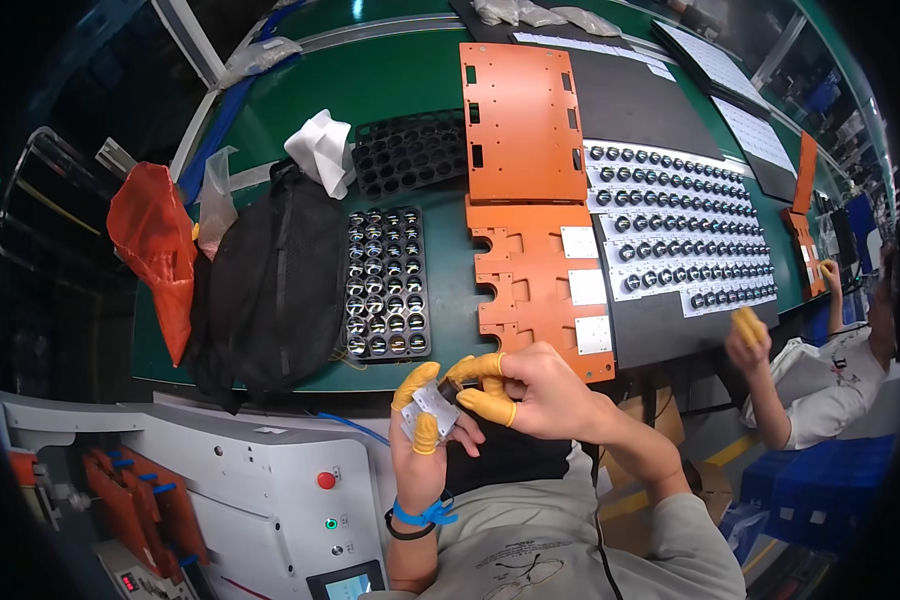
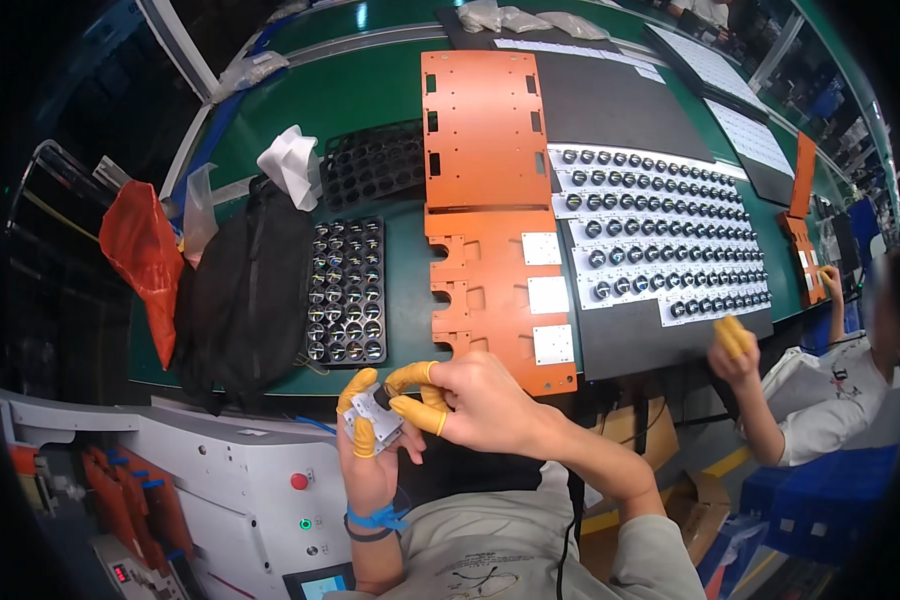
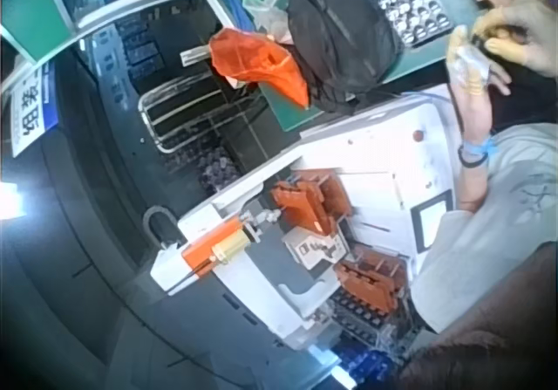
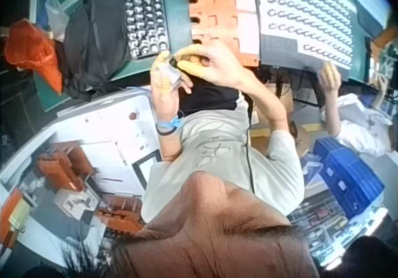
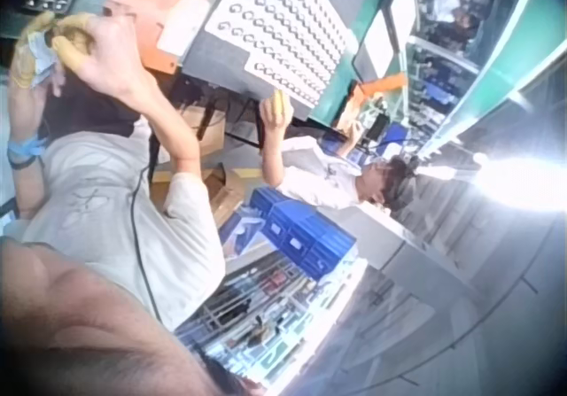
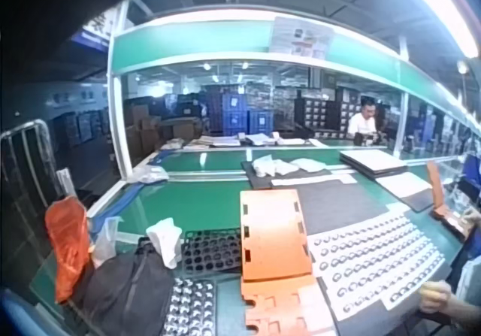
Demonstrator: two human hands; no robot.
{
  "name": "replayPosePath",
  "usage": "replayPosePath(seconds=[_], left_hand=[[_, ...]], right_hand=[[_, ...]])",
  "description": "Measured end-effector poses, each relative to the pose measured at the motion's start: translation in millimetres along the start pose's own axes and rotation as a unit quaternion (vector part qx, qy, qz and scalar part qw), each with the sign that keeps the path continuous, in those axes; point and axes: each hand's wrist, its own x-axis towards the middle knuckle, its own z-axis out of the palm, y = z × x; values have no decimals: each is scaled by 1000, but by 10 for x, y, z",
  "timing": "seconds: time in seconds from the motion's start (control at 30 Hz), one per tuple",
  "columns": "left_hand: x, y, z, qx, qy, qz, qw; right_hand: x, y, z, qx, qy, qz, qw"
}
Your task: The person places orange trays into a press machine, then removes them and places them on a table. They pick up small white components and place them into the trays, repeating this process multiple times. The person also handles small black components and places them into the trays.
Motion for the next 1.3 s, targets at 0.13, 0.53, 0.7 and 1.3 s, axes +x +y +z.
replayPosePath(seconds=[0.13,0.53,0.7,1.3], left_hand=[[9,-59,55,99,9,78,992],[16,-83,10,177,37,111,977],[21,-69,-15,137,38,72,987],[179,-36,241,8,45,-4,999]], right_hand=[[-22,30,55,54,-13,17,998],[1,52,114,19,-1,-31,999],[20,174,138,-37,11,-97,995],[-57,252,92,-169,54,-163,970]])
